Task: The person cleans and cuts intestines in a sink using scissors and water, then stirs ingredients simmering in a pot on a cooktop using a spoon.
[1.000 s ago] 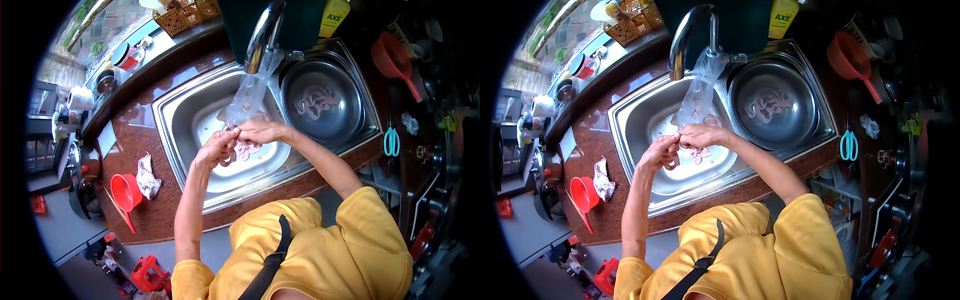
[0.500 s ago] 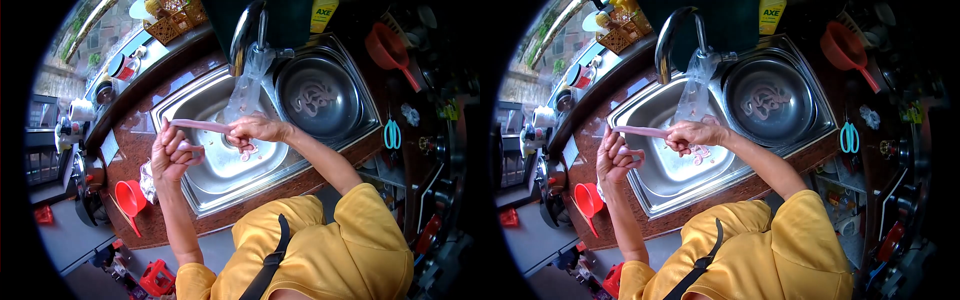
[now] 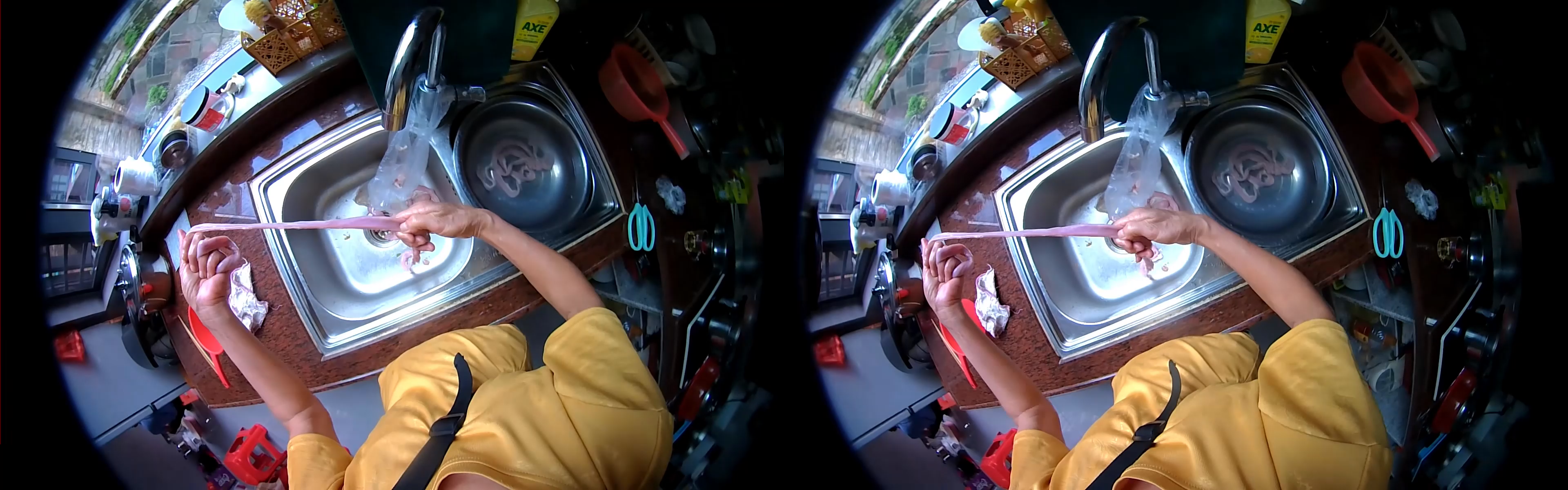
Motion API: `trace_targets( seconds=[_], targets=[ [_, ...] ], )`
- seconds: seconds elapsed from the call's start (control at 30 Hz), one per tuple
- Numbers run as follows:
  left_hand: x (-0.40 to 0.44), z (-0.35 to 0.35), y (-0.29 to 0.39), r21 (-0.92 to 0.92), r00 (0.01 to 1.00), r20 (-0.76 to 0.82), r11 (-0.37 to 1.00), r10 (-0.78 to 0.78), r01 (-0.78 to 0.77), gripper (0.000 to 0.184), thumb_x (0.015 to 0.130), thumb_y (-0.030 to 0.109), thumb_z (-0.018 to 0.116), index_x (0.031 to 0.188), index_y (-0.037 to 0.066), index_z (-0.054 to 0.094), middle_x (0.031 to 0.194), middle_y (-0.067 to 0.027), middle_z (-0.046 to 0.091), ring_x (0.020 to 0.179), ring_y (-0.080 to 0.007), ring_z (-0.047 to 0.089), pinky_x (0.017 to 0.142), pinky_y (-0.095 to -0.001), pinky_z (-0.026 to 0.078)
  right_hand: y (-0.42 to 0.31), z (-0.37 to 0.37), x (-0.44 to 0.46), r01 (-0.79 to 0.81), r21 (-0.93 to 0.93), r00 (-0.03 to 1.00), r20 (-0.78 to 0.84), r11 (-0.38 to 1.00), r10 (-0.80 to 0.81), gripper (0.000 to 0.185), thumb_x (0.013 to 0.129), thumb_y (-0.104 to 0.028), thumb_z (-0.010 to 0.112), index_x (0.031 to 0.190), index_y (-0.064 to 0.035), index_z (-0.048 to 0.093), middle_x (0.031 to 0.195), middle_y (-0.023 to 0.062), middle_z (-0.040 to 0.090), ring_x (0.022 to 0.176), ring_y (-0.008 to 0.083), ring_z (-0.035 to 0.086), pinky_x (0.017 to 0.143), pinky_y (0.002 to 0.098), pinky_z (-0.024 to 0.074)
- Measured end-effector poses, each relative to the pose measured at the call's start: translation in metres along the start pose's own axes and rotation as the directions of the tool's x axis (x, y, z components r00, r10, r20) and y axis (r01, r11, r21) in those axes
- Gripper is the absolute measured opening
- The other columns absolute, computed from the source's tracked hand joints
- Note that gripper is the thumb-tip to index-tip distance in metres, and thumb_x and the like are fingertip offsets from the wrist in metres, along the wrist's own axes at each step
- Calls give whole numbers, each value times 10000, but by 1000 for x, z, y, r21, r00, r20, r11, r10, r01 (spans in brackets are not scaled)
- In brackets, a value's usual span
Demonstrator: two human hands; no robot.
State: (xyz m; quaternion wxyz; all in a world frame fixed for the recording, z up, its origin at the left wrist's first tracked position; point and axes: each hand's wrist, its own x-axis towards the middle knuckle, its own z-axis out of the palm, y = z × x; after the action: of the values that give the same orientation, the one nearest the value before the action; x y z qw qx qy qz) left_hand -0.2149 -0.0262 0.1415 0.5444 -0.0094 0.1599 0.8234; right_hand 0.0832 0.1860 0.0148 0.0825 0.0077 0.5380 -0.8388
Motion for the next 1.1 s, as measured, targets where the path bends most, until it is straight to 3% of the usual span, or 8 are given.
trace_targets(
  seconds=[0.27, 0.3, 0.37, 0.43, 0.63, 0.8, 0.9, 1.1],
  targets=[
    [9, -85, 5, -244, 991, 4, 962, 130, -126, 426, 889, 153, 356, 468, 153, 287, 420, 31, 255, 326, -59, 168, 360, -224, 113, 19, -3, -6, -123, -33, 988, -99, 992, 119, 236, 879, -179, 369, 712, -46, 469, 562, -14, 433, 458, 35, 419, 406, 166, 346],
    [13, -101, -2, 13, 985, 85, 988, 151, -153, 357, 914, 247, 362, 620, 99, 500, 425, 35, 266, 328, -45, 179, 341, -206, 112, 22, -5, -7, -135, -47, 987, -93, 990, 130, 240, 878, -178, 366, 706, -45, 468, 558, -14, 433, 455, 34, 416, 403, 164, 344],
    [8, -51, -68, 85, 974, -111, 978, 197, -188, 379, 904, 390, 384, 1072, 85, 531, 439, 41, 291, 330, -31, 181, 325, -176, 124, 11, 2, -7, -206, -107, 974, -122, 973, 193, 239, 868, -163, 362, 679, -48, 454, 549, -11, 433, 435, 39, 414, 391, 169, 341],
    [6, -55, -115, 156, 995, -95, 987, -11, 25, 605, 859, 508, 397, 1326, 136, 293, 457, 53, 312, 336, -13, 205, 319, -146, 157, 1, 7, -3, -235, -233, 971, -102, 944, 216, 242, 865, -155, 358, 666, -49, 445, 541, -8, 432, 425, 41, 413, 382, 172, 340],
    [5, -73, -197, 558, 784, -171, 597, -597, 576, 387, 769, 364, 640, 1028, 101, 525, 462, 50, 334, 349, -30, 262, 373, -183, 314, -22, 12, 25, -145, -490, 987, -14, 859, 158, 327, 866, -229, 362, 620, -38, 462, 505, 41, 474, 379, 102, 448, 357, 221, 344],
    [10, -71, -191, 833, 813, -262, 304, -519, 462, 224, 833, 287, 578, 759, 83, 520, 444, 53, 323, 351, -34, 249, 366, -190, 286, -8, 9, 35, -88, -579, 996, -69, 811, 59, 300, 854, -195, 375, 627, -34, 487, 500, 51, 473, 375, 101, 452, 346, 219, 342],
    [6, -62, -183, 631, 720, -321, 427, -616, 647, 324, 866, 320, 515, 628, 124, 416, 411, 64, 279, 310, -35, 211, 369, -210, 347, -21, 15, 29, -262, -371, 963, -159, 891, 218, 283, 816, -173, 381, 594, -21, 470, 482, 34, 442, 356, 103, 430, 361, 213, 358],
    [-11, -40, -185, 67, 820, -78, 818, -566, 571, 369, 939, 300, 329, 615, 125, 360, 379, 53, 313, 268, -35, 210, 268, -169, 166, -16, 17, 22, -119, 6, 993, -21, 993, 119, 296, 852, -188, 369, 607, -52, 461, 511, -6, 447, 382, 39, 417, 396, 174, 393]
  ],
)
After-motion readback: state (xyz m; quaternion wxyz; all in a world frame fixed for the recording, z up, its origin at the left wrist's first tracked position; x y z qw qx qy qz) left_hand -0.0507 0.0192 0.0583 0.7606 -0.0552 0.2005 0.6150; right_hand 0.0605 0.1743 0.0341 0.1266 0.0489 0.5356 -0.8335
